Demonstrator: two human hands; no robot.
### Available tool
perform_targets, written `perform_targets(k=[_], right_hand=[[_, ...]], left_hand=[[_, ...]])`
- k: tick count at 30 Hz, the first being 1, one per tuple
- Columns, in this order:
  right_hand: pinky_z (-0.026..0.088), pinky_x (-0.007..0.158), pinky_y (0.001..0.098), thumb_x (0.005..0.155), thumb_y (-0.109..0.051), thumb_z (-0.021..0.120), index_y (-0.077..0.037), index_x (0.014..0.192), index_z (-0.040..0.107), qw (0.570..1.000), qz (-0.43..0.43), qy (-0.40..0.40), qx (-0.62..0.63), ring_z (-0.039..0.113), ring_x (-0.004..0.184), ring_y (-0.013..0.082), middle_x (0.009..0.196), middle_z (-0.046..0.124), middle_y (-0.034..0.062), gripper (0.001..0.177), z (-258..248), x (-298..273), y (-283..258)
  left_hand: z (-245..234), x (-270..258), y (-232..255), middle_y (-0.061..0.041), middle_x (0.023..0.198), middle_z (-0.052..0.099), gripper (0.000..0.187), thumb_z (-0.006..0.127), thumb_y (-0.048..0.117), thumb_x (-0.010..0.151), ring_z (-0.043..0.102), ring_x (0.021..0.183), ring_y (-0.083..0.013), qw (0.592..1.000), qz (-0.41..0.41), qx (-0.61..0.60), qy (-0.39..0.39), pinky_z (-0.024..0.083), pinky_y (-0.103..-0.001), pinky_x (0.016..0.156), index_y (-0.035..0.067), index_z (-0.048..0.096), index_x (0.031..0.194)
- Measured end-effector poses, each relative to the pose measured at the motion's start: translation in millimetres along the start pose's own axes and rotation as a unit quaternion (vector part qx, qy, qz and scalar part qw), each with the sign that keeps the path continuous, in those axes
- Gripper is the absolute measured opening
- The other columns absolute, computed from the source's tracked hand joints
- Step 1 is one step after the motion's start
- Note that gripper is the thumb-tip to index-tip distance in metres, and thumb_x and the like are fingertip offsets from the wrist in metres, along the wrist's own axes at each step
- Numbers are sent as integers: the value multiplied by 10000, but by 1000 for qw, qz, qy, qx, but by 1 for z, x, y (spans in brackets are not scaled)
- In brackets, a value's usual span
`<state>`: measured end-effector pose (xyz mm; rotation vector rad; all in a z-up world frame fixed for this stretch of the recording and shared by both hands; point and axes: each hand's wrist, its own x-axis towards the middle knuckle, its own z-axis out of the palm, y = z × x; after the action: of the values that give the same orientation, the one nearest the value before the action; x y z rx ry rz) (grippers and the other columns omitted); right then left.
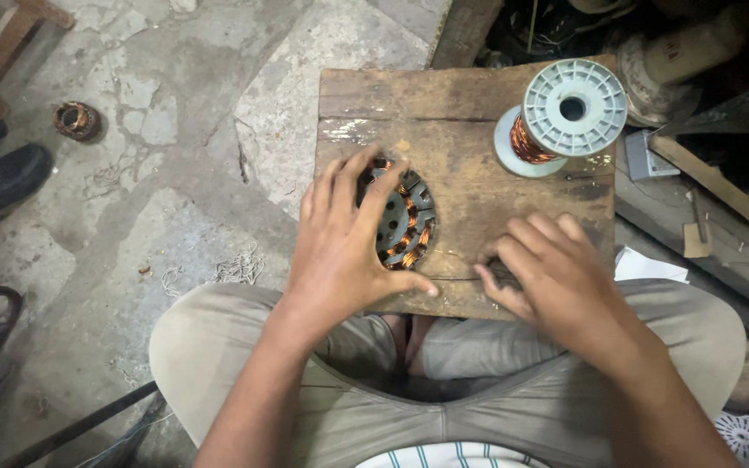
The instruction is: The person is winding copper wire by hand onto a circular metal component with multiple slots. They pull the wire from a spool and carefully wrap it around the slots of the component, which is placed on a small wooden stool.
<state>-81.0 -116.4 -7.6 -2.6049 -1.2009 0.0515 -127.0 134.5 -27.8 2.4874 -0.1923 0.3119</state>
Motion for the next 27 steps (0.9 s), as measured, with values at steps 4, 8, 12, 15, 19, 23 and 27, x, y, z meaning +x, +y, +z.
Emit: perform_targets(k=[4, 8, 12, 15, 19, 23, 27], right_hand=[[411, 803, 399, 753, -329, 826, -48, 1120, 708, 995, 3, 91, 33, 575, 966, 257, 1001, 645, 96, 477, 2, 2, -13], [392, 795, 395, 788, -259, 837, -99, 1065, 743, 986, 14, 164, 6, 600, 966, 233, 1007, 687, 44, 334, 17, 10, -33], [409, 804, 385, 829, -207, 836, -113, 947, 760, 983, 26, 176, 34, 609, 896, 204, 923, 704, -5, 168, 26, 10, -39], [405, 777, 378, 806, -196, 837, -112, 895, 776, 985, 19, 164, 48, 604, 842, 194, 869, 708, -5, 137, 30, 7, -36], [390, 748, 366, 778, -217, 859, -123, 839, 778, 988, 17, 155, 23, 599, 825, 183, 854, 717, -3, 138, 34, 1, -21], [388, 818, 360, 823, -227, 868, -135, 860, 766, 983, 40, 175, -25, 592, 867, 167, 895, 714, -6, 143, 24, -1, -2], [369, 829, 365, 829, -210, 872, -139, 914, 788, 975, 53, 211, -50, 568, 860, 187, 892, 701, -18, 139, 16, -1, -4]], left_hand=[[-5, -1, -3, -254, 1604, 278, 1406, 898, 699, 384, 240, 1484, -496, 1000, 5, -11, -23, 256, -654, 1149, 149, 359, 1560], [-3, -1, -2, -235, 1565, 327, 1353, 905, 710, 438, 271, 1451, -487, 1000, 9, 12, -26, 262, -659, 1139, 148, 370, 1546], [0, -2, -3, -198, 1548, 376, 1240, 902, 701, 525, 318, 1444, -468, 1000, 7, 16, -14, 296, -628, 1159, 188, 403, 1537], [1, -1, -4, -196, 1533, 381, 1233, 904, 710, 519, 315, 1440, -476, 1000, 3, 4, -9, 284, -631, 1162, 189, 420, 1526], [2, -1, -5, -191, 1537, 381, 1240, 913, 699, 507, 304, 1435, -487, 1000, -16, -4, -6, 276, -634, 1161, 182, 428, 1524], [2, 0, -4, -195, 1519, 385, 1224, 925, 694, 491, 309, 1430, -488, 1000, -14, -9, -7, 278, -635, 1151, 177, 456, 1496], [0, -2, -4, -195, 1524, 387, 1200, 927, 679, 515, 317, 1444, -486, 1000, 0, -19, 0, 290, -628, 1171, 162, 467, 1496]])
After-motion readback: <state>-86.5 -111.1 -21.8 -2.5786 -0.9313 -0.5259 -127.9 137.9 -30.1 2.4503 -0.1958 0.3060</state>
